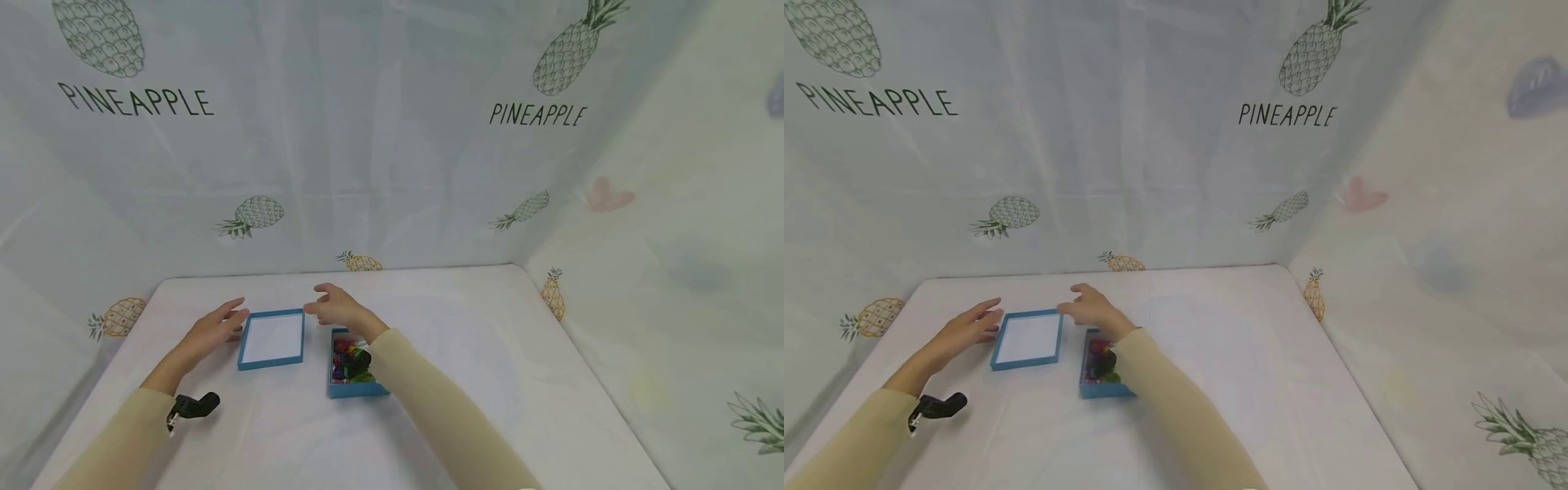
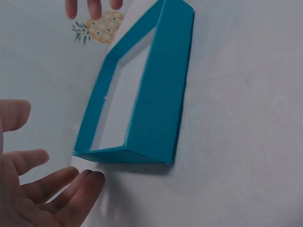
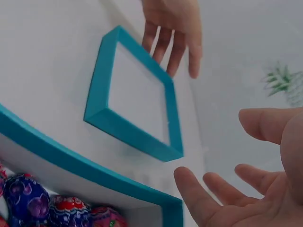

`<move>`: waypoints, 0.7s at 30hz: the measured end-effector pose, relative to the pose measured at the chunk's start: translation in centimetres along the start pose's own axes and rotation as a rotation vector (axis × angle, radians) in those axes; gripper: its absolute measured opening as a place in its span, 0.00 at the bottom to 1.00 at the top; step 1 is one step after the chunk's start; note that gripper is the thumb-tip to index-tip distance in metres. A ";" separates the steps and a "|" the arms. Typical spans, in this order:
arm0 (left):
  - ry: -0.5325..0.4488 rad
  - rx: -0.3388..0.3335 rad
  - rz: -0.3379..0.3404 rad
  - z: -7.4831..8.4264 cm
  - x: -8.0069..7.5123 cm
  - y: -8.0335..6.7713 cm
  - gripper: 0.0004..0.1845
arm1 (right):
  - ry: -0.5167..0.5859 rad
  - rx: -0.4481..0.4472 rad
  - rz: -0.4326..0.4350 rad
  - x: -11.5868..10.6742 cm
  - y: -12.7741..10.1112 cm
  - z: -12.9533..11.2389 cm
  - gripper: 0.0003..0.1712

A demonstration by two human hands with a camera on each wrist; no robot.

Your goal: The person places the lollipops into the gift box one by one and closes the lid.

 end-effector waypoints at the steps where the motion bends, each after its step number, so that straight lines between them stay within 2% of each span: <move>1: -0.007 -0.010 -0.013 -0.3 0.2 0.2 0.46 | 0.003 0.020 0.001 0.3 0.5 0.4 0.41; 6: -0.042 -0.018 -0.045 -1.0 1.0 1.0 0.44 | -0.018 0.114 0.015 1.3 2.1 2.2 0.40; 10: -0.056 -0.015 -0.057 -0.7 0.9 1.4 0.43 | -0.078 0.160 0.008 1.5 2.7 2.3 0.39; 14: -0.050 -0.040 -0.060 -0.9 0.9 1.6 0.43 | -0.140 0.203 -0.011 1.6 3.1 2.5 0.39; 21: -0.032 -0.062 -0.054 -1.0 0.8 1.4 0.43 | -0.163 0.227 -0.056 2.5 3.6 2.4 0.40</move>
Point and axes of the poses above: each hand's wrist, its own y-axis towards the middle knuckle, its own x-axis out of the palm, z = x × y, the point moved 10 cm from there along y, towards the middle knuckle, and after that the axes turned 12 degrees about -z, right-handed, at the moved point
